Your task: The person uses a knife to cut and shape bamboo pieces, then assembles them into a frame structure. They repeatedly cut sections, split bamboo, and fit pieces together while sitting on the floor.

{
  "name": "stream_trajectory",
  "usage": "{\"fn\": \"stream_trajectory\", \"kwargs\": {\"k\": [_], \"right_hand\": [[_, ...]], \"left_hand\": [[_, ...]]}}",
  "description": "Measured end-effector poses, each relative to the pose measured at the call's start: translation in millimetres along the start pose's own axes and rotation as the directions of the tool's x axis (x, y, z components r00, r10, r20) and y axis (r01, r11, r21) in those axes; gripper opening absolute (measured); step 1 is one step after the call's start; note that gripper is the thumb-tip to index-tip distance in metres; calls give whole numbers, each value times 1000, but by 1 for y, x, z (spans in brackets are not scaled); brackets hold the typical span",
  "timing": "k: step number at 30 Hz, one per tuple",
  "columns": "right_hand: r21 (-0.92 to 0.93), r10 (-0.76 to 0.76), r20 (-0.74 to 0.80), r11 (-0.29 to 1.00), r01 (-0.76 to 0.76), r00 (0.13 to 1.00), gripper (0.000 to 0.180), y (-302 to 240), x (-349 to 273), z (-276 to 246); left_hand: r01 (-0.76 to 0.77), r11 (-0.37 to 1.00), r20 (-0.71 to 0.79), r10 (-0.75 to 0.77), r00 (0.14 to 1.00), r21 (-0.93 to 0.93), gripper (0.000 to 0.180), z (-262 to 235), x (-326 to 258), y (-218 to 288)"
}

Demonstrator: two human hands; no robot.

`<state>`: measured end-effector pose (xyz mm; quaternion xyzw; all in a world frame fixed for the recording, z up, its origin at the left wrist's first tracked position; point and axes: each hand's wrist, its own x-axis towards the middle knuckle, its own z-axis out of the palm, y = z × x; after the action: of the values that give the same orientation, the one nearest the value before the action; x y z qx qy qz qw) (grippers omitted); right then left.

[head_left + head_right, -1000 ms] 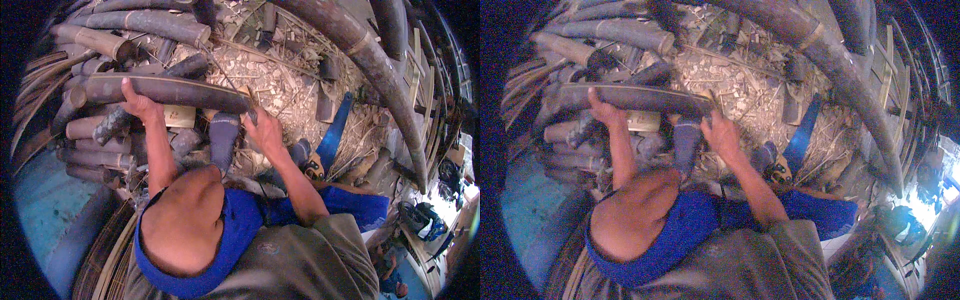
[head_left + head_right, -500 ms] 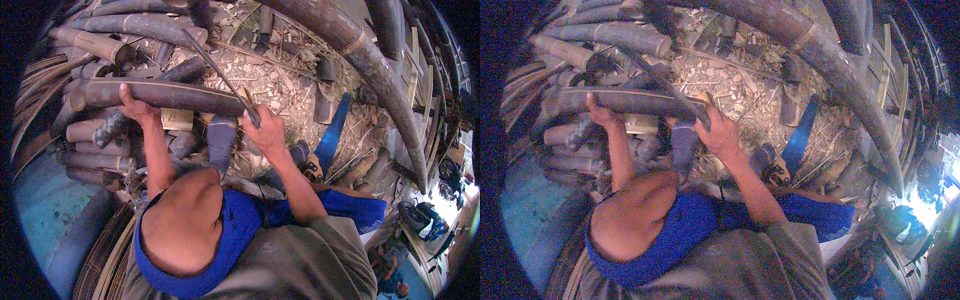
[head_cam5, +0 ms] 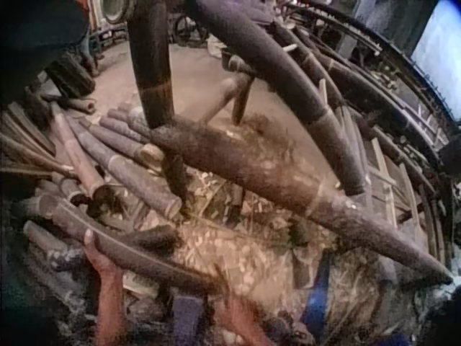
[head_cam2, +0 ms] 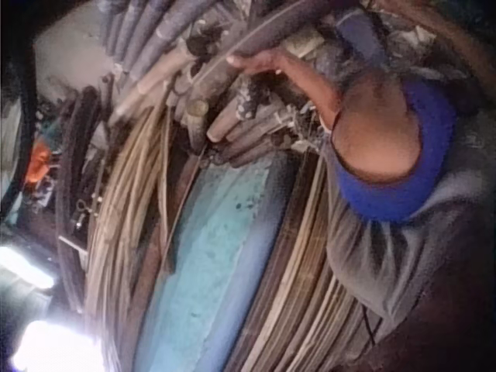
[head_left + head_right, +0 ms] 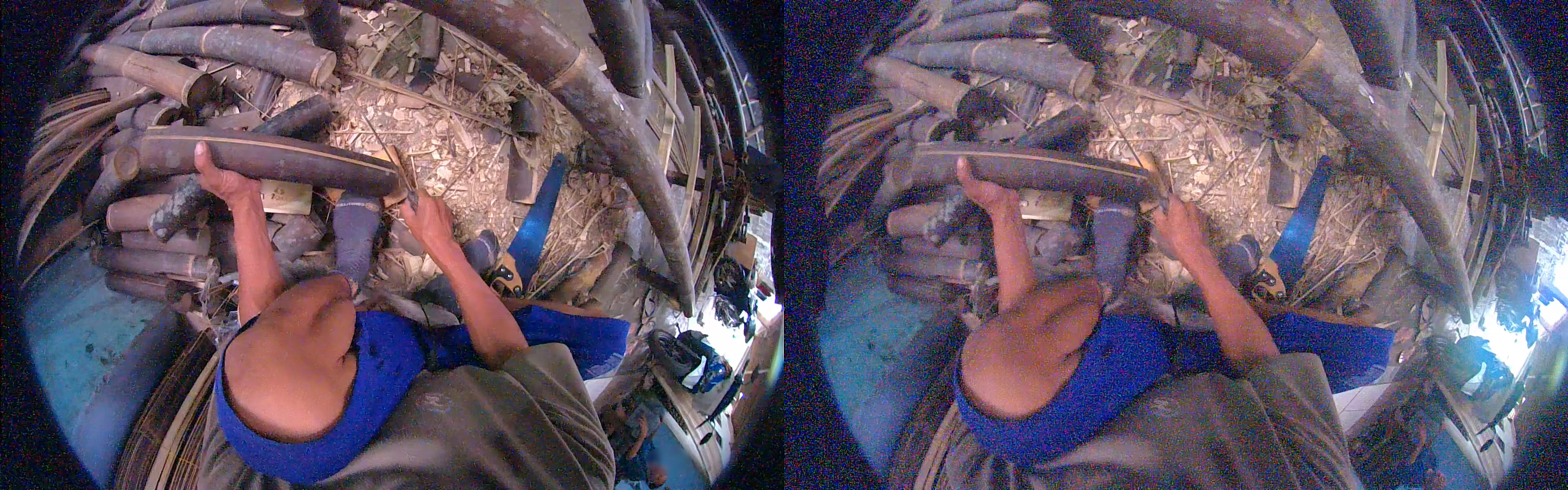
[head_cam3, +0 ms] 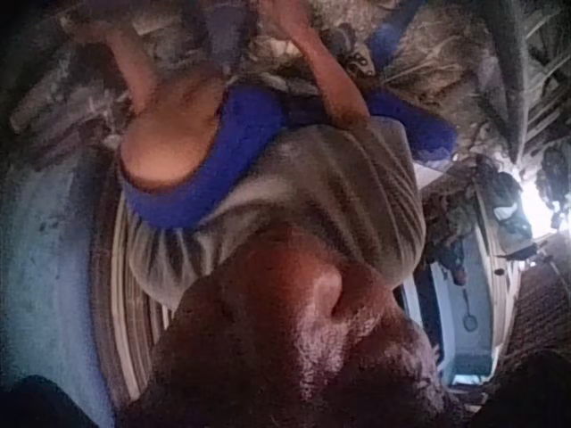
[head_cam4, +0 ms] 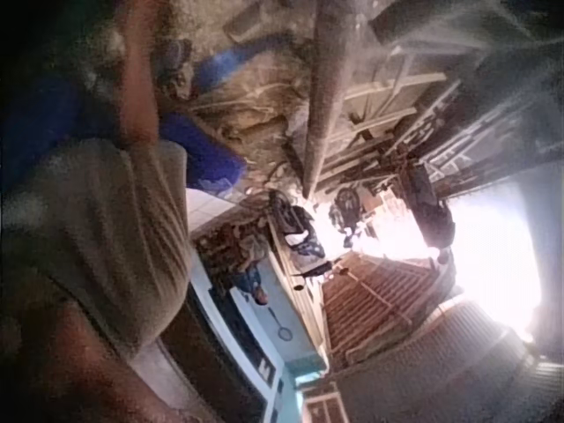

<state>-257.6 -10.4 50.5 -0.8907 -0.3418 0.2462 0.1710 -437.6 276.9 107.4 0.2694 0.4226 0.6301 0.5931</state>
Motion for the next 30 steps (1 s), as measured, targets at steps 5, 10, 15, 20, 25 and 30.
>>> {"fn": "stream_trajectory", "kwargs": {"k": [5, 10, 15, 20, 25, 30], "right_hand": [[159, 16, 14, 987, -18, 1000, 33, -5, 6, -18], [258, -124, -129, 954, 154, 984, 30, -47, -7, -61], [219, -163, -203, 953, 207, 966, 32, -27, -6, -28], [152, -74, 6, 986, 72, 997, 35, -29, -10, -34], [277, -83, -80, 955, 103, 993, 38, -61, -10, -70], [111, -60, 27, 992, 57, 998, 36, 21, -10, 3]], "left_hand": [[99, 995, -70, -99, 993, -1, 70, 16, -3, 27], [-72, 989, -99, 84, 991, 126, 69, -1, 9, 20], [-30, 998, -83, 35, 996, 61, 66, 10, 2, 23], [-78, 988, -81, 89, 993, 134, 67, -1, 5, 20], [-30, 996, -11, 31, 999, 87, 63, -10, 13, 17], [16, 997, -63, -11, 998, 78, 59, 5, -4, 30]]}}
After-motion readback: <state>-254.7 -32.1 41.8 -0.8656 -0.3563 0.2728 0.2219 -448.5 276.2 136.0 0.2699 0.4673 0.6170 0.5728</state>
